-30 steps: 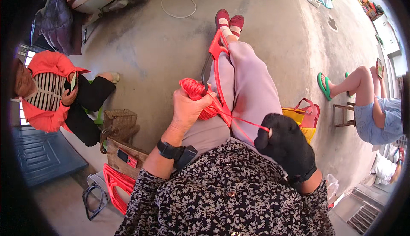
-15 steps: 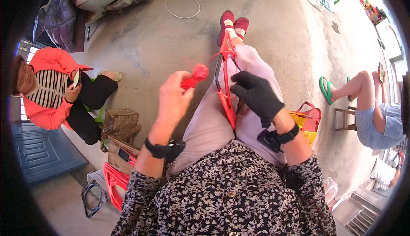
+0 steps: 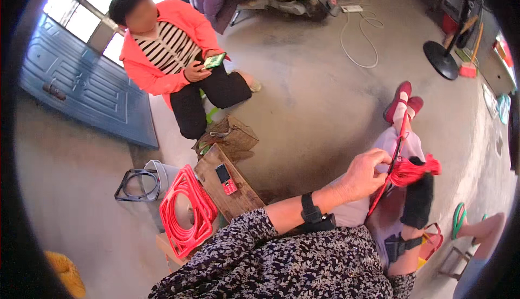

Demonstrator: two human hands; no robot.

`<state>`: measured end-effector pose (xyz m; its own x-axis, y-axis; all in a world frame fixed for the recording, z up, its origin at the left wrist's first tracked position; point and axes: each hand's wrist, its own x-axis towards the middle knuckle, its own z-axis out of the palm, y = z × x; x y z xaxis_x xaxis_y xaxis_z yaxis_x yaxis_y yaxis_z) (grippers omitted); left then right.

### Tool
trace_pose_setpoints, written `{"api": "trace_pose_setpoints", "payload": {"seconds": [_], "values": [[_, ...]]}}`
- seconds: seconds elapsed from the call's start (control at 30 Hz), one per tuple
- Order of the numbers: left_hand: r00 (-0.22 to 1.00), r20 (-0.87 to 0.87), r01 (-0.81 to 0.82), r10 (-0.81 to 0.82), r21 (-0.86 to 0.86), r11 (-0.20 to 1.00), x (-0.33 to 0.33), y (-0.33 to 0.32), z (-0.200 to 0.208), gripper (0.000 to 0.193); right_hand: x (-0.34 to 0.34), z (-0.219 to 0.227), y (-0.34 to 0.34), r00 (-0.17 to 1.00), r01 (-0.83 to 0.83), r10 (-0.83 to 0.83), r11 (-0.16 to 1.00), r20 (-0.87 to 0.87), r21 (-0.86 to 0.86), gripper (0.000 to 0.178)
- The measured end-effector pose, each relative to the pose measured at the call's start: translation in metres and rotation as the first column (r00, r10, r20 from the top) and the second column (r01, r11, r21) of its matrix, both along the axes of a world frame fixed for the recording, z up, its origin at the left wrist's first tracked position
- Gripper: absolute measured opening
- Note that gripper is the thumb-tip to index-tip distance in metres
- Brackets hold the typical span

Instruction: The person wraps red cord around a black frame by hand, repeatedly looping the cord through the center and pulling it tight. They continue threading the cord from a bundle around the frame's edges to cover the structure.

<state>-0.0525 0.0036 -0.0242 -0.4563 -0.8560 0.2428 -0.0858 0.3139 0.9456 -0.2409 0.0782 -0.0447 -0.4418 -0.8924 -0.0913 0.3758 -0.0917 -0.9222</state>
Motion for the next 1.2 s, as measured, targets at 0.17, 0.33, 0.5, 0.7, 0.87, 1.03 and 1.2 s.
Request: {"api": "trace_pose_setpoints", "payload": {"seconds": [0.17, 0.33, 0.5, 0.7, 0.87, 1.03, 1.2], "values": [[0.947, -0.290, 0.287, -0.141, 0.558, 0.778, 0.022, 0.007, 0.017, 0.011, -0.049, 0.035, 0.016, 0.964, -0.009, 0.070, 0.974, 0.257, -0.228, 0.037], [0.958, -0.195, 0.287, -0.211, 0.651, 0.703, 0.024, 0.001, 0.021, 0.021, -0.040, 0.083, 0.061, 0.793, -0.252, 0.401, 0.901, 0.458, -0.352, 0.040], [0.730, -0.659, 0.681, -0.184, 0.674, 0.288, 0.040, 0.017, 0.049, 0.038, 0.004, 0.068, 0.110, 0.789, -0.259, 0.392, 0.910, 0.473, -0.324, 0.041], [0.577, -0.771, 0.780, 0.270, 0.618, 0.100, 0.055, -0.002, 0.010, 0.034, -0.005, 0.067, 0.121, 0.855, -0.230, 0.275, 0.961, 0.441, -0.154, 0.043], [0.744, -0.623, 0.613, 0.240, 0.780, 0.127, 0.098, 0.017, -0.015, 0.033, 0.007, 0.055, 0.053, 0.857, -0.220, 0.414, 0.833, -0.308, 0.508, 0.046], [0.904, -0.409, 0.374, 0.127, 0.898, 0.233, 0.123, 0.036, -0.020, 0.031, 0.038, 0.018, 0.024, 0.518, -0.170, 0.470, 0.875, -0.715, 0.452, 0.037], [0.903, -0.359, 0.400, -0.236, 0.903, 0.158, 0.164, 0.045, -0.042, 0.033, 0.055, 0.012, 0.012, 0.239, -0.111, 0.578, 0.814, -0.780, 0.570, 0.036]]}}
